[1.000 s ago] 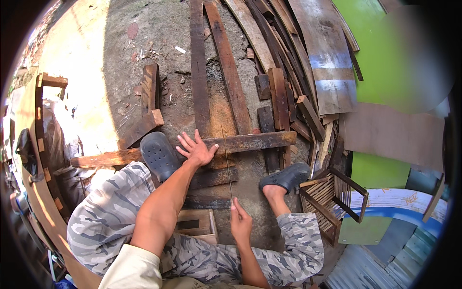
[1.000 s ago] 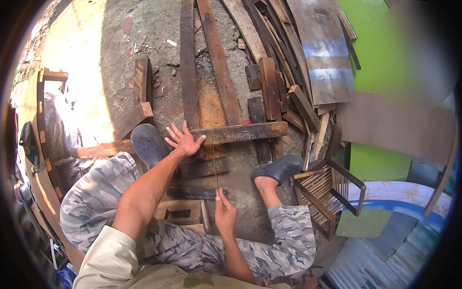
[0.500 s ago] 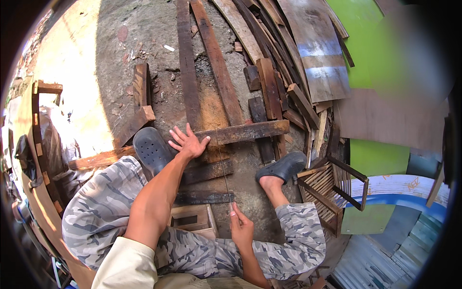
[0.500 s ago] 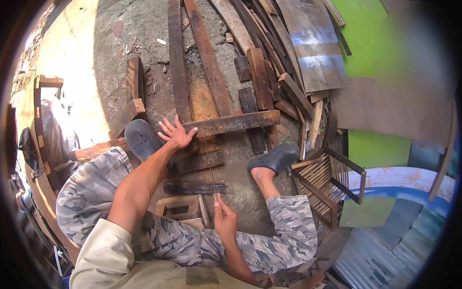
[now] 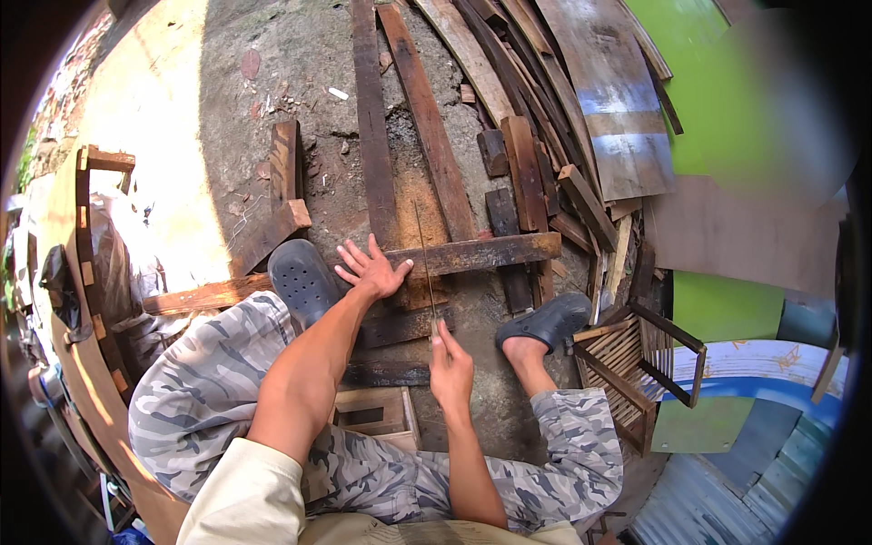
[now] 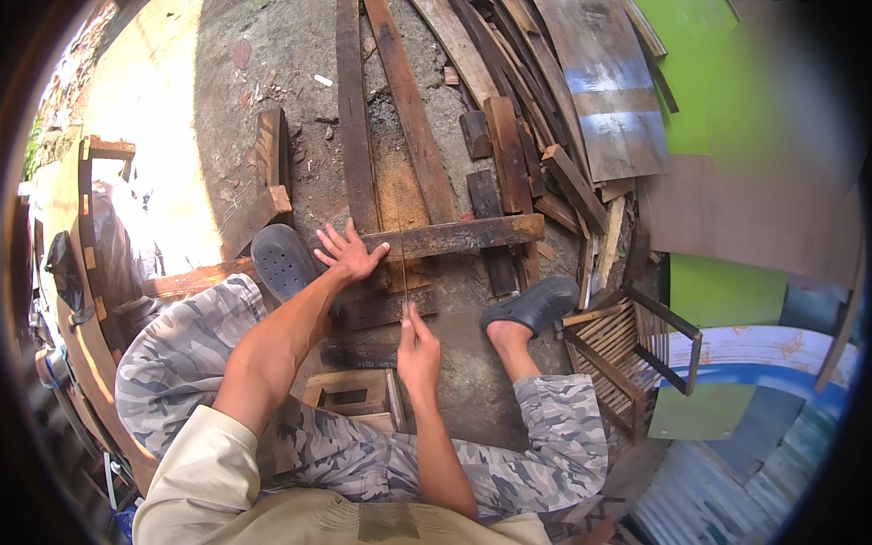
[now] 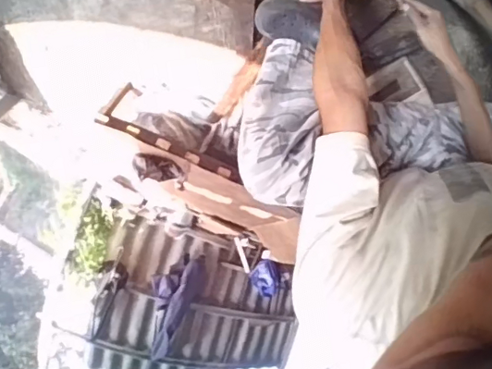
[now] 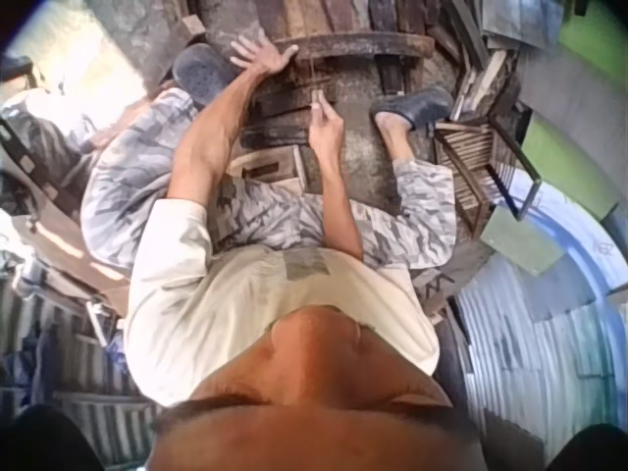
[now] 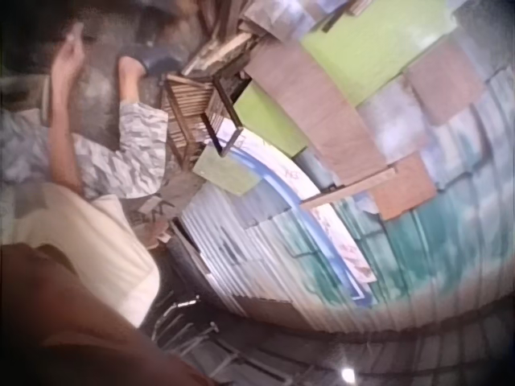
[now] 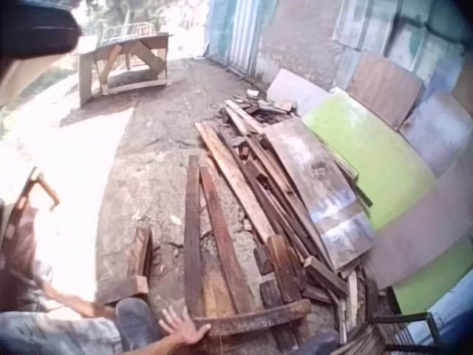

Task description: The person sits on the ground and uses a hand saw to cut a wooden plank resting on a makeshift support. The person holds the plank with the left hand and saws with the right hand, producing sawdust as the cut progresses.

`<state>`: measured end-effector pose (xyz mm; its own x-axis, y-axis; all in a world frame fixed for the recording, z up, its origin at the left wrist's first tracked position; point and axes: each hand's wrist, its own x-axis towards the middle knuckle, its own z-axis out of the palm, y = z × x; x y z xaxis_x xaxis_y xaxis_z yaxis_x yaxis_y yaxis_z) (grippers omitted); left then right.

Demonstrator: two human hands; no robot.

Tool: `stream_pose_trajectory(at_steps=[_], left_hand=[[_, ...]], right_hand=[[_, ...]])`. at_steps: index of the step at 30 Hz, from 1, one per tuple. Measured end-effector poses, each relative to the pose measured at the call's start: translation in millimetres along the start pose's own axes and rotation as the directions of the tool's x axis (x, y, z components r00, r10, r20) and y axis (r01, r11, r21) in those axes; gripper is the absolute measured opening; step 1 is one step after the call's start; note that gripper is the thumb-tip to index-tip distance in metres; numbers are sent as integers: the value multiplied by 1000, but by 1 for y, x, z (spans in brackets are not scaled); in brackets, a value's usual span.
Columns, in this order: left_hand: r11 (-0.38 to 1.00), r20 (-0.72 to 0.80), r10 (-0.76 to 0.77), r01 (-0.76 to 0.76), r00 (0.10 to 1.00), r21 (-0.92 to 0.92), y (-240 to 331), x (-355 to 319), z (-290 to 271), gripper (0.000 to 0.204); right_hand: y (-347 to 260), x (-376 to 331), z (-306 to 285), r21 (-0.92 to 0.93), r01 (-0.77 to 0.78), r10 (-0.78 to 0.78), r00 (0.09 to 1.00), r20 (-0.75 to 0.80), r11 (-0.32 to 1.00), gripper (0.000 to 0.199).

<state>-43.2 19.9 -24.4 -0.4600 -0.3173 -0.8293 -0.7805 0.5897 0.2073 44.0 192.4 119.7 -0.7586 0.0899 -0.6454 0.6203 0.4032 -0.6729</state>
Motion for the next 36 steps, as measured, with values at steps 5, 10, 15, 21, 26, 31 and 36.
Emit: stream_pose_trajectory(at_steps=[5, 10, 15, 21, 26, 31, 36], left_hand=[[1000, -1, 13, -13, 1000, -12, -1, -7, 9, 122], [1000, 10, 5, -5, 1000, 20, 0, -9, 11, 122], [999, -25, -1, 2, 1000, 37, 7, -4, 7, 122], [1000, 19, -28, 28, 999, 7, 2, -6, 5, 121], [1000, 19, -2, 2, 1000, 2, -1, -10, 5, 121], [999, 28, 22, -23, 999, 29, 11, -10, 6, 120], [1000, -21, 17, -17, 1000, -7, 4, -6, 3, 121]], right_hand=[[63, -100, -47, 37, -54, 55, 998, -15, 998, 37], [29, 20, 6, 2, 119, -119, 993, -25, 993, 38], [21, 80, 22, -42, 105, -107, 993, -44, 994, 38], [40, -34, -22, -151, 168, -179, 982, -62, 974, 38], [43, -71, -47, -25, -43, 44, 999, 16, 999, 36], [7, 80, 21, -20, 84, -85, 995, -44, 996, 38], [-1, 80, 26, -96, 93, -94, 996, -10, 991, 39]])
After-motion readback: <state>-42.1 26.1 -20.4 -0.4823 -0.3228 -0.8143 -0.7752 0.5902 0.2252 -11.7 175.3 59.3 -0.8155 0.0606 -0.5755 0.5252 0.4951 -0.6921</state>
